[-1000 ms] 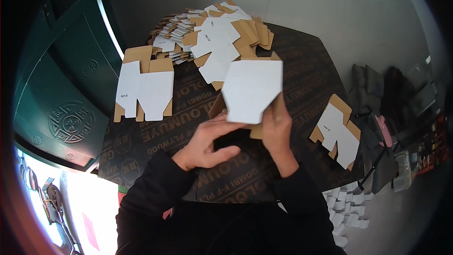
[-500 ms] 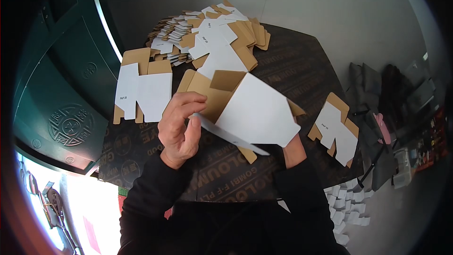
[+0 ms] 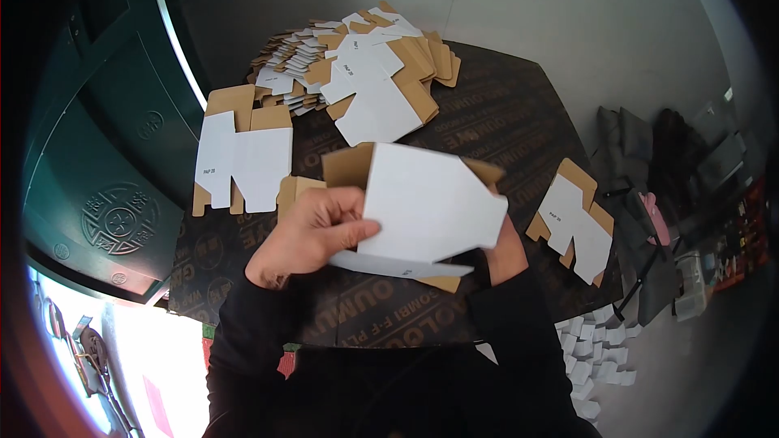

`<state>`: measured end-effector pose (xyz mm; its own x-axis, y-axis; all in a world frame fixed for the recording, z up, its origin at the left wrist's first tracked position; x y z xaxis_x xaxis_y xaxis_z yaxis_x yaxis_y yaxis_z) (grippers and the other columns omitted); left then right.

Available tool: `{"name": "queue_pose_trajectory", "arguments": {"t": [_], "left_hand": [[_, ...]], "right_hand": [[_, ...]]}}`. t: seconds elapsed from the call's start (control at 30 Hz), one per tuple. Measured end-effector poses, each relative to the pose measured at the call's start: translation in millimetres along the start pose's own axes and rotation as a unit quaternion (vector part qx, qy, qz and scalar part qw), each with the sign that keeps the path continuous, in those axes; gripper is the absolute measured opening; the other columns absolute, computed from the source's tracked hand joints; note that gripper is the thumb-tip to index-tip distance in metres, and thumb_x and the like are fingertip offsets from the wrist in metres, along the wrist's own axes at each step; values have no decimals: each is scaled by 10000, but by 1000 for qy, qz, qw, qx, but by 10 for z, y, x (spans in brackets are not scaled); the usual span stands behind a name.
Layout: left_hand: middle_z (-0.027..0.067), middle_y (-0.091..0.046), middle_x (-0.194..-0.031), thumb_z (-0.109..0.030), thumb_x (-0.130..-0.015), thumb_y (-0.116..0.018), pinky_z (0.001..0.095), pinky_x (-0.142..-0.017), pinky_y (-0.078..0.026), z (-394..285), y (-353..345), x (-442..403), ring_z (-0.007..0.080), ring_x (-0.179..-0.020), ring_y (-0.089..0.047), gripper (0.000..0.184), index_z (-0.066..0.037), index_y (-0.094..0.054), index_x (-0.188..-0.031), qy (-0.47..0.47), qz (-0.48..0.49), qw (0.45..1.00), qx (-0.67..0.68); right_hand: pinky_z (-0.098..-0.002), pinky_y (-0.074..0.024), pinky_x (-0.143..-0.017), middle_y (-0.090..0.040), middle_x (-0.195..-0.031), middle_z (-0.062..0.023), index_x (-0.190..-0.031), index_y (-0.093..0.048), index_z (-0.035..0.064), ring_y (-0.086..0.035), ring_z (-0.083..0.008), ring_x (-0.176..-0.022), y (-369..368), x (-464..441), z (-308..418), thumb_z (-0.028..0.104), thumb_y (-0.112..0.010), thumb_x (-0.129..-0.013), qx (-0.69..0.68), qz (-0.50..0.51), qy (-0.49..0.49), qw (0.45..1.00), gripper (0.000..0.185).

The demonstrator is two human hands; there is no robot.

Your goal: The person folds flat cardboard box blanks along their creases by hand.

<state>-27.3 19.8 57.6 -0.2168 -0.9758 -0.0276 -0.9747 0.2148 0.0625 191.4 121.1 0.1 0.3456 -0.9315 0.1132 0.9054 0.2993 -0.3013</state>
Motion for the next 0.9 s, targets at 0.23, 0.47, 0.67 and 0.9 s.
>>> {"name": "queue_pose_trajectory", "arguments": {"t": [0.23, 0.47, 0.67, 0.9], "left_hand": [[24, -559, -686, -27, -842, -660, 155, -524, -403, 1, 57, -54, 67, -533, -462, 108, 0, -614, -748, -102, -110, 985, 84], [77, -609, -801, -63, -867, -635, 183, -560, -463, 290, -116, -147, 121, -598, -557, 126, 25, -609, -953, 1, 20, 997, 76], [194, -588, -1077, -172, -883, -629, 304, -741, -486, 385, -149, -205, 237, -877, -608, 413, 60, -494, -1198, 114, -24, 946, 304], [286, -476, -1279, -286, -894, -608, 446, -978, -396, 545, -212, -227, 323, -1166, -498, 541, 76, -441, -1260, 97, -149, 904, 389]], "right_hand": [[-261, -454, -754, -663, -971, -102, -1098, -635, -5, -585, -139, -812, 172, -56, 208, 186, -471, -935, -96, -62, 246, 963, 300], [-236, -435, -660, -640, -848, -70, -1053, -639, -11, -545, -110, -714, -29, 111, 254, 153, -458, -943, 162, -90, 303, 935, 268], [-210, -399, -586, -600, -743, -35, -1013, -640, -5, -495, -89, -644, -144, 137, 208, 139, -479, -940, 246, 11, 177, 953, 228], [-185, -374, -519, -585, -766, -35, -1047, -624, -3, -472, -75, -615, -135, 91, 134, 135, -516, -932, 221, 68, 76, 970, 210]]}}
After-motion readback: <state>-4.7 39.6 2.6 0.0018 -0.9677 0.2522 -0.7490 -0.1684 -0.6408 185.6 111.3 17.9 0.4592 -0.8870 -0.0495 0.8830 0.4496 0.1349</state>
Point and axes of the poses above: each hand's wrist, its own x-axis away from the middle knuckle, its own y-axis out of the back of the hand, z = x × y, the point moved 4 cm from there along -x, towards the middle knuckle
